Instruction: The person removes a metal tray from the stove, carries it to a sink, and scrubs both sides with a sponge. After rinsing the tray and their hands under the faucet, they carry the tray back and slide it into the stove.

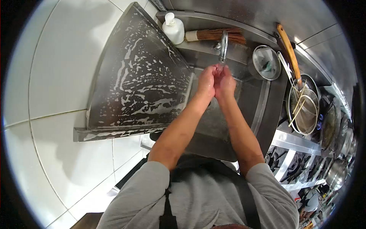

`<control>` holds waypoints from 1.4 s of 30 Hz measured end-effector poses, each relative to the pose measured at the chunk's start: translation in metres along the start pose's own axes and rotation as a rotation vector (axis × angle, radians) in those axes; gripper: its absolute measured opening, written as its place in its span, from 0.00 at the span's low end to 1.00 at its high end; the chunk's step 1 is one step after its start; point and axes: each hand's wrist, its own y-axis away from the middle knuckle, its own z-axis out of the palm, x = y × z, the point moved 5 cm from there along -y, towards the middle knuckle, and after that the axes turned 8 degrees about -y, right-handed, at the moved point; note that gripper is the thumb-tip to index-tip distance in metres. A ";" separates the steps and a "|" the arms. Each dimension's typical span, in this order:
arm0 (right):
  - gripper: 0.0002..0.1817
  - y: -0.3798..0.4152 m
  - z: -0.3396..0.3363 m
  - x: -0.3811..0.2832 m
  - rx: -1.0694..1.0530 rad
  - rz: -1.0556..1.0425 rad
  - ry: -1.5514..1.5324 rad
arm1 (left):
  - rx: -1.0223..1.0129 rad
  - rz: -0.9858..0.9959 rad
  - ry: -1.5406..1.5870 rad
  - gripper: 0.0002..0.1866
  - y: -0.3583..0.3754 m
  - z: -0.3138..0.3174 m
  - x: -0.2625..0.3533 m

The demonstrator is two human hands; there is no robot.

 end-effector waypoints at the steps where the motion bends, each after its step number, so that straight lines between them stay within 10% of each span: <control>1: 0.14 -0.002 0.002 0.000 -0.026 -0.011 -0.014 | -0.004 0.004 -0.002 0.10 0.003 0.004 0.005; 4: 0.13 0.004 0.013 -0.012 -0.079 -0.078 -0.015 | -0.192 0.078 -0.051 0.10 -0.003 0.019 0.014; 10: 0.17 0.004 0.027 0.022 -0.045 0.053 0.122 | 0.047 -0.153 0.175 0.08 -0.002 -0.013 0.020; 17: 0.16 0.070 0.239 0.088 -0.677 0.041 0.276 | -0.137 0.428 0.291 0.16 0.037 0.011 0.261; 20: 0.15 0.065 0.225 0.103 -0.720 0.058 0.436 | 0.005 0.388 0.265 0.19 0.052 -0.007 0.238; 24: 0.16 0.041 0.090 0.090 -0.221 0.217 0.545 | 0.026 0.021 0.189 0.11 0.041 -0.070 0.112; 28: 0.14 0.020 0.007 0.038 -0.054 0.203 0.147 | 0.031 -0.005 0.328 0.05 0.057 -0.021 0.046; 35: 0.13 0.006 0.027 -0.034 -0.205 -0.030 0.075 | -0.150 0.260 -0.078 0.08 0.021 0.051 0.031; 40: 0.15 0.007 0.036 0.022 0.098 0.100 0.230 | 0.057 -0.107 0.138 0.11 -0.006 -0.011 0.025; 42: 0.16 -0.003 0.072 0.062 -0.186 0.131 0.315 | 0.141 -0.037 0.172 0.12 0.002 -0.027 0.087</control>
